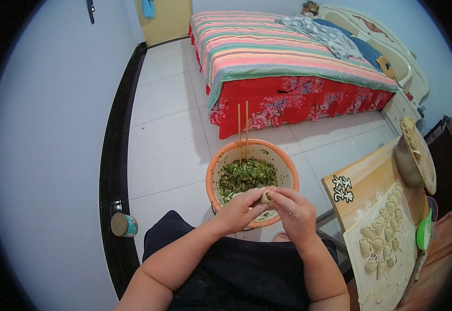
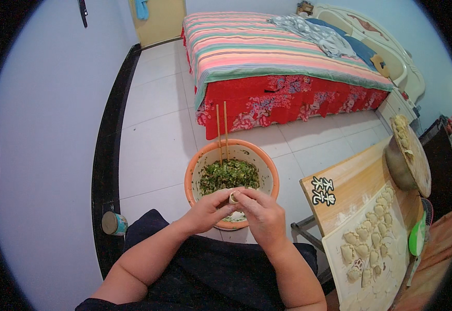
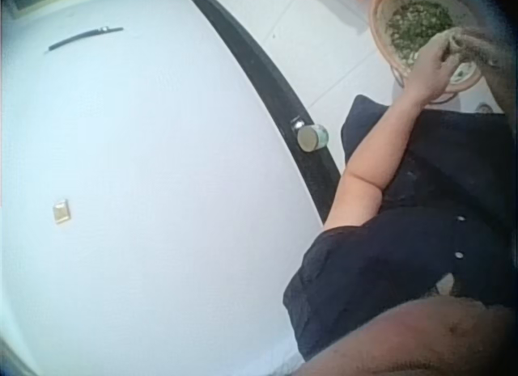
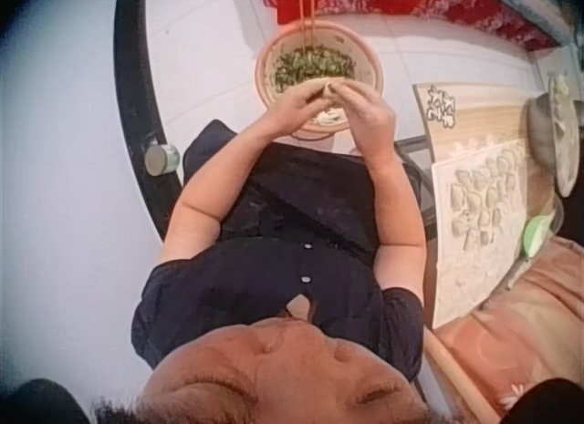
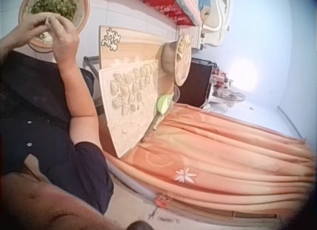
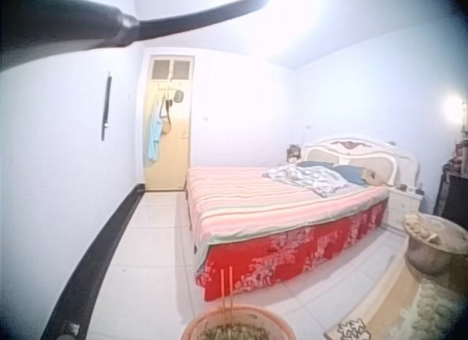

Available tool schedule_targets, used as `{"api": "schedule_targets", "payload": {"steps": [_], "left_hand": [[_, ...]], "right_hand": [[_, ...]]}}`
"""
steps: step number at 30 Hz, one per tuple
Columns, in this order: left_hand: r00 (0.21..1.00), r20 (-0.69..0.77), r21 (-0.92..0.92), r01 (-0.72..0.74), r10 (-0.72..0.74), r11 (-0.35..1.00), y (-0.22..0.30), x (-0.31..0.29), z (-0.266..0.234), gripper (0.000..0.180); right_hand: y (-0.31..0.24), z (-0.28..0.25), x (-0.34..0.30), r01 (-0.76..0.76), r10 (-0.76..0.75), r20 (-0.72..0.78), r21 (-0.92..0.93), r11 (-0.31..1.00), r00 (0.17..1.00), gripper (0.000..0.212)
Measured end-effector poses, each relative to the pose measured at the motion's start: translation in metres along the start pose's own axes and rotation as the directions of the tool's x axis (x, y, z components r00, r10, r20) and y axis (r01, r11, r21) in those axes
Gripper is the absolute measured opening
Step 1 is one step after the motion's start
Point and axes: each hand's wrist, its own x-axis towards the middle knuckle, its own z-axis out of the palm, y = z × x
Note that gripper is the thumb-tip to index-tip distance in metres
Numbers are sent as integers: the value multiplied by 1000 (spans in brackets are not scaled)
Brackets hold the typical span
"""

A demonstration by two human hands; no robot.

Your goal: The person sits on the floor and repeatedly scoops a green vegetable filling from a bowl onto round dough wrappers using a small metal spatula. They fold and pinch the edges to seal the dumplings and place the finished units onto a wooden board.

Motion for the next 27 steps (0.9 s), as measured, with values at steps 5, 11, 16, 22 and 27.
{"api": "schedule_targets", "payload": {"steps": [5,11,16,22,27], "left_hand": [[999,-32,167,-23,29,986,5,-1,-1,46],[998,-43,161,-34,41,986,5,-2,-1,44],[996,-36,170,-74,82,983,-3,0,-1,46],[997,-22,257,-63,71,964,-7,-1,1,47],[996,-25,260,-74,84,963,-8,-3,2,46]], "right_hand": [[4,2,-1,86,-85,15,-60,994,996,21],[3,5,-5,-126,126,16,-16,992,992,18],[1,5,-5,-307,303,49,151,940,952,22],[2,5,-5,-232,228,62,83,969,972,23],[0,6,-4,-316,308,88,100,944,947,21]]}}
